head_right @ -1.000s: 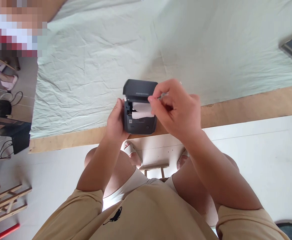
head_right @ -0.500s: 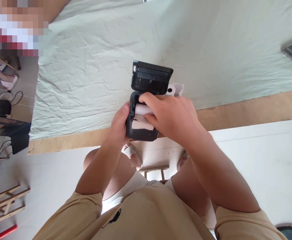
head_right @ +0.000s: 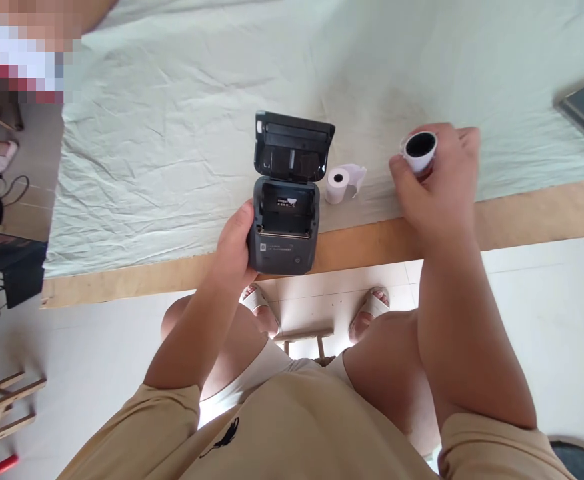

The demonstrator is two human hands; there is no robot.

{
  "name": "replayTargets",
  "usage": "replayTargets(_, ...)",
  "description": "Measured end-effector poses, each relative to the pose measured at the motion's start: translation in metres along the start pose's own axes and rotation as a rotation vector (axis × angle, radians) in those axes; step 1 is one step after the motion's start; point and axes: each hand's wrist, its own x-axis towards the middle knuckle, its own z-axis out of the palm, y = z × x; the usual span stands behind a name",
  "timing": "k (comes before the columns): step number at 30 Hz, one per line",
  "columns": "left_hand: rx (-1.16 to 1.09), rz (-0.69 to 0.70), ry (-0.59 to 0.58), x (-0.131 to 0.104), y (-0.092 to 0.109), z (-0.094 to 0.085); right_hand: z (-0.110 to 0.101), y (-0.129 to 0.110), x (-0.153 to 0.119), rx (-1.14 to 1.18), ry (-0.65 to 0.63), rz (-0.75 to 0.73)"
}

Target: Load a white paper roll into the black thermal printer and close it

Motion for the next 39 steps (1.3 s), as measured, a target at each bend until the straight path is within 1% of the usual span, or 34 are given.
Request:
replayTargets(3, 0.006, 0.015, -0.001, 0.001, -0.002, -0.001, 0.001, 0.009, -0.001, -0.057, 0.154, 0.124)
replayTargets(5, 0.016, 0.009, 0.006, 0.001, -0.001, 0.000, 0.000, 0.004, 0.001, -0.092, 0.143, 0.165)
replayTargets(7, 0.014, 0.003, 0.013, 0.000, 0.000, 0.000, -0.002, -0.012, 0.004, -0.137, 0.182, 0.140)
replayTargets(9, 0.002, 0.004, 0.013, 0.000, 0.000, -0.001, 0.000, -0.033, 0.007, -0.139, 0.234, 0.009)
replayTargets(11, -0.010, 0.009, 0.009, 0.000, -0.001, -0.002, 0.009, -0.053, 0.009, -0.076, 0.180, -0.120)
replayTargets(12, -0.014, 0.011, 0.010, 0.000, -0.001, -0.003, 0.016, -0.059, 0.010, -0.050, 0.141, -0.137)
replayTargets(13, -0.016, 0.011, 0.013, 0.001, -0.002, -0.003, 0.024, -0.064, 0.011, -0.033, 0.101, -0.122)
replayTargets(15, -0.014, 0.007, 0.022, 0.001, -0.002, -0.003, 0.037, -0.065, 0.013, -0.016, 0.050, -0.045)
replayTargets(18, -0.001, -0.007, 0.027, 0.001, -0.001, -0.001, 0.046, -0.059, 0.014, 0.039, 0.005, 0.026)
replayTargets(21, 0.012, -0.018, 0.029, 0.000, 0.001, 0.001, 0.041, -0.054, 0.013, 0.123, 0.005, 0.031)
replayTargets(24, 0.004, -0.012, 0.021, 0.000, 0.001, 0.001, 0.036, -0.055, 0.012, 0.135, 0.036, 0.045)
replayTargets(30, -0.007, -0.004, 0.047, 0.000, 0.000, 0.000, 0.041, -0.054, 0.011, 0.147, 0.027, 0.020)
replayTargets(33, -0.006, -0.003, 0.040, 0.001, -0.001, -0.001, 0.038, -0.056, 0.011, 0.166, 0.097, -0.001)
replayTargets(35, -0.005, 0.001, 0.039, 0.001, -0.001, -0.002, 0.031, -0.067, 0.010, 0.178, 0.190, -0.004)
replayTargets(37, -0.004, 0.008, 0.030, 0.001, -0.002, -0.002, 0.022, -0.086, 0.008, 0.194, 0.269, -0.023)
replayTargets(39, 0.002, 0.023, 0.009, 0.001, -0.001, -0.002, 0.017, -0.110, 0.007, 0.200, 0.274, -0.085)
